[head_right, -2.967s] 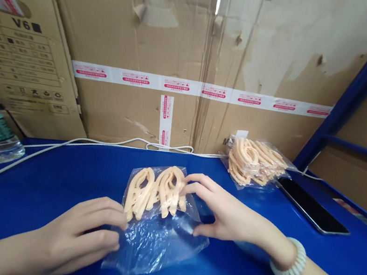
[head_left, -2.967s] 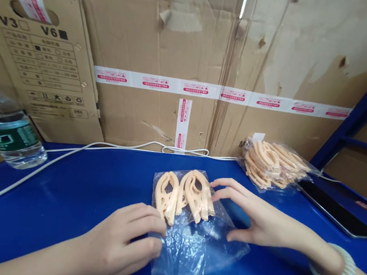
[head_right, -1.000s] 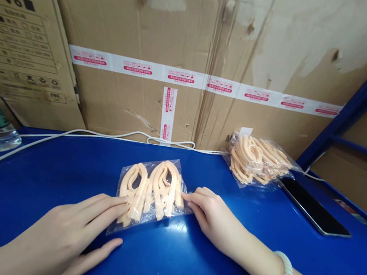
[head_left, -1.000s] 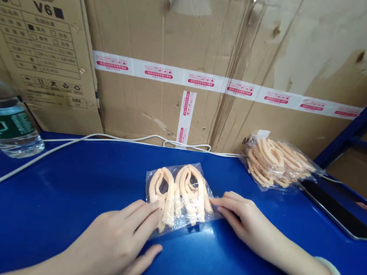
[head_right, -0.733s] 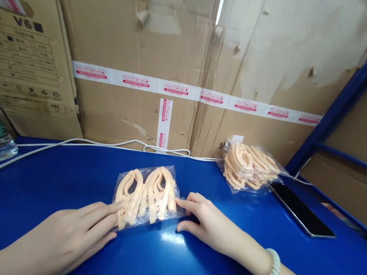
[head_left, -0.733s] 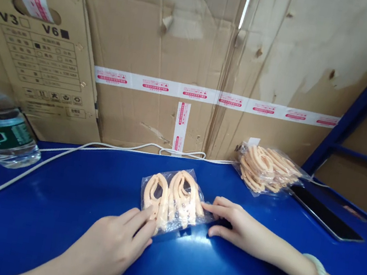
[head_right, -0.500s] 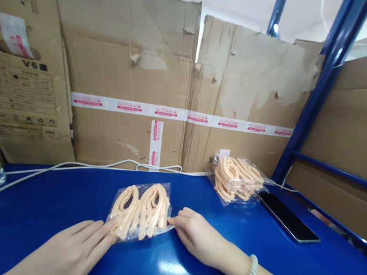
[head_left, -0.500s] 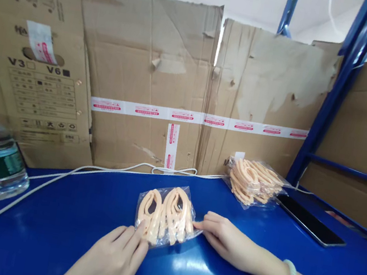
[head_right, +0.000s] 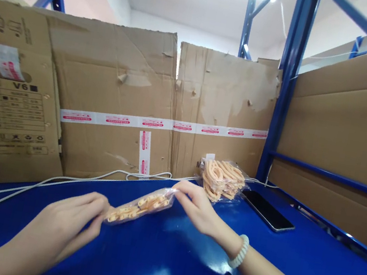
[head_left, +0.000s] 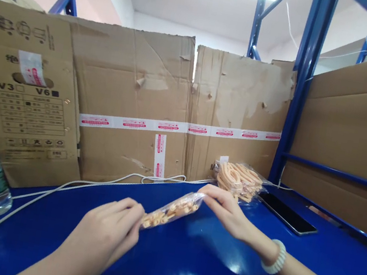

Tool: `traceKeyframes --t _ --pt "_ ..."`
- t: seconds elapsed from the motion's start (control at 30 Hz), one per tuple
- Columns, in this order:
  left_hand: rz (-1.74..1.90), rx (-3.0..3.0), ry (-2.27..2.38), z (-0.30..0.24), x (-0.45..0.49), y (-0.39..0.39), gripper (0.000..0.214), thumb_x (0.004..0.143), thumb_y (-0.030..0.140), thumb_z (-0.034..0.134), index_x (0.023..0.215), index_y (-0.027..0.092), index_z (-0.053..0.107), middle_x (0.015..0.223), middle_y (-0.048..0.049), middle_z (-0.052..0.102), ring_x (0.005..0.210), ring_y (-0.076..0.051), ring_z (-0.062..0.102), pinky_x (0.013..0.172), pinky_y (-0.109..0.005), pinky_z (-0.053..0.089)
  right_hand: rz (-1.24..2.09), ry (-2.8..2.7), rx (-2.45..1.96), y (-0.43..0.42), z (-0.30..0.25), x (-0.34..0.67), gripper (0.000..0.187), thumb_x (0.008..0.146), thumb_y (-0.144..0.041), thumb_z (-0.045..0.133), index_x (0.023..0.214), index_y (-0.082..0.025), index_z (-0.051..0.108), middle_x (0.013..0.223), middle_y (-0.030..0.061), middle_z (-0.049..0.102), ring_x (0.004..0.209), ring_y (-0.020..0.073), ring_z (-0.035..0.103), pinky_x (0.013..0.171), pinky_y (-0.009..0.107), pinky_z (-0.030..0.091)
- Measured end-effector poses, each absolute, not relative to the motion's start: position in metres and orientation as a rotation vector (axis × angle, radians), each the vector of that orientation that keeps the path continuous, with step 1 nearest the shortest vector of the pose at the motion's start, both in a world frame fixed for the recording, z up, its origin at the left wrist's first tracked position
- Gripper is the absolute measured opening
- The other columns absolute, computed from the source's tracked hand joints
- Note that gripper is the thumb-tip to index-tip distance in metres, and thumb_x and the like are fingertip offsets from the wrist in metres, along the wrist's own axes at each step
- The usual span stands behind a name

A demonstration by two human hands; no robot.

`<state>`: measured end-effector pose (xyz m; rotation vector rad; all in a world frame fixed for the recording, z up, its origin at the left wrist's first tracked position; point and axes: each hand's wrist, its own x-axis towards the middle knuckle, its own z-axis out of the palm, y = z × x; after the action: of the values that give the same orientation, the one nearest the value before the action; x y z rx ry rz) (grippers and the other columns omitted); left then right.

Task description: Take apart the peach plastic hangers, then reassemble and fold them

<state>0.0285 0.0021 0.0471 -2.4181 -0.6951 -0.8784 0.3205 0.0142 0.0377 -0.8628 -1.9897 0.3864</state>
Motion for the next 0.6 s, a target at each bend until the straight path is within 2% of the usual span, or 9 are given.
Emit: traceKeyframes --t 0.1,0.2,0.3,0.4,0.47,0.53,0.6 --pt "-1.019 -2.662 -0.921 0.066 0.05 0.012 0.018 0.093 0.022 0.04 0.076 0.021 0.047 0.063 0.0042 0.055 0.053 -0.013 0.052 0.053 -0.023 0.038 0.317 -1.788 -0.941 0.021 0.045 0.327 0.033 0.099 -0.04 0.041 0.079 -0.019 0.056 0.076 0.0016 0.06 0.073 0.0166 0.056 0.067 0.028 0.045" --pt "-1.338 -2.963 -1.115 0.07 0.082 0.033 0.015 0.091 0.027 0.043 0.077 0.022 0.042 0.055 0.0088 0.043 0.05 -0.011 0.04 0.054 -0.023 0.031 0.224 -1.642 -1.025 0.031 0.046 0.342 0.034 0.099 -0.041 0.036 0.074 -0.021 0.048 0.069 -0.0009 0.052 0.066 0.0157 0.05 0.062 0.028 0.042" --pt "-1.465 -3.038 -1.133 0.063 0.117 0.058 0.017 0.092 0.028 0.042 0.077 0.022 0.04 0.051 0.0105 0.038 0.047 -0.01 0.034 0.051 -0.022 0.026 0.129 -1.553 -1.14 0.039 0.044 0.366 0.036 0.098 -0.045 0.036 0.07 -0.022 0.043 0.068 -0.0011 0.049 0.064 0.0159 0.048 0.059 0.028 0.04" --pt "-1.572 -3.065 -1.158 0.056 0.152 0.081 0.017 0.093 0.022 0.044 0.077 0.021 0.041 0.05 0.0105 0.038 0.046 -0.009 0.037 0.048 -0.021 0.026 0.047 -1.506 -1.288 0.044 0.046 0.398 0.04 0.098 -0.046 0.034 0.067 -0.023 0.041 0.064 -0.0011 0.049 0.061 0.016 0.048 0.057 0.028 0.04" --pt "-1.618 -3.076 -1.187 0.056 0.176 0.095 0.016 0.095 0.019 0.048 0.079 0.018 0.047 0.053 0.009 0.044 0.048 -0.009 0.043 0.049 -0.021 0.032 -0.004 -1.483 -1.405 0.048 0.054 0.422 0.042 0.099 -0.044 0.035 0.065 -0.021 0.045 0.062 -0.0011 0.05 0.061 0.0162 0.05 0.058 0.029 0.042" --pt "-1.644 -3.082 -1.244 0.06 0.202 0.109 0.014 0.096 0.024 0.054 0.086 0.015 0.056 0.064 0.0055 0.053 0.053 -0.01 0.051 0.052 -0.022 0.042 -0.043 -1.451 -1.535 0.055 0.067 0.446 0.042 0.1 -0.041 0.041 0.067 -0.018 0.053 0.065 -0.0009 0.055 0.065 0.0163 0.055 0.063 0.03 0.046" --pt "-1.657 -3.077 -1.338 0.067 0.231 0.125 0.019 0.097 0.032 0.057 0.098 0.013 0.061 0.08 0.0004 0.062 0.061 -0.011 0.059 0.058 -0.026 0.051 -0.059 -1.41 -1.662 0.067 0.084 0.469 0.031 0.097 -0.04 0.053 0.085 -0.014 0.063 0.082 0.0002 0.063 0.076 0.0174 0.062 0.071 0.033 0.052"
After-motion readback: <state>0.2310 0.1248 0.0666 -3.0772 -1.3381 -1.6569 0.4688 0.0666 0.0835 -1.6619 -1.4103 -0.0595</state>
